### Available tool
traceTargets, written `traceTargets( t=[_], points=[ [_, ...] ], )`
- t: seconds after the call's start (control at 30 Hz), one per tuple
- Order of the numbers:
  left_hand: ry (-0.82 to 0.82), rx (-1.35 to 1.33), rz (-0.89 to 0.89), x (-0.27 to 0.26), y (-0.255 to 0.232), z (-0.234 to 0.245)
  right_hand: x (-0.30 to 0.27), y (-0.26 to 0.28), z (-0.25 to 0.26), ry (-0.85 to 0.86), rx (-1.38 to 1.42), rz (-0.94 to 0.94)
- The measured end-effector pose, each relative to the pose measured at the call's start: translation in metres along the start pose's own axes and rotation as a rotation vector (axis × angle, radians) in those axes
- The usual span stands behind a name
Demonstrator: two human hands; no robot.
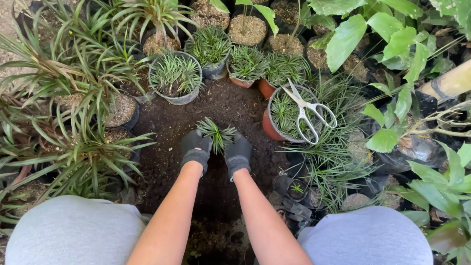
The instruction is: Planting a small seedling into a patch of soil among other potted plants in a nursery.
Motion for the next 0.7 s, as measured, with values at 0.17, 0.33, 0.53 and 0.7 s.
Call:
traceTargets(
  t=[0.17, 0.33, 0.53, 0.7],
  points=[
    [-0.034, 0.01, -0.103, 0.017, -0.002, 0.002, -0.01, 0.025, 0.02, -0.026, 0.039, 0.034],
    [-0.017, -0.016, -0.164, 0.031, 0.004, -0.013, -0.033, 0.047, 0.037, -0.041, 0.347, 0.064],
    [0.016, -0.169, -0.126, 0.059, 0.031, -0.044, -0.014, 0.03, 0.018, 0.004, 0.426, 0.095],
    [0.024, 0.096, -0.231, 0.047, 0.014, -0.039, -0.021, 0.041, 0.025, 0.027, 0.322, 0.111]
  ],
)
Point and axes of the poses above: each hand's wrist, its own x-axis towards the middle knuckle, its own z-axis out of the back of the hand, y = z × x, the point moved 10 cm from there along x, towards the middle knuckle, and after that the axes turned 4 degrees about -x, right-handed, at the moved point
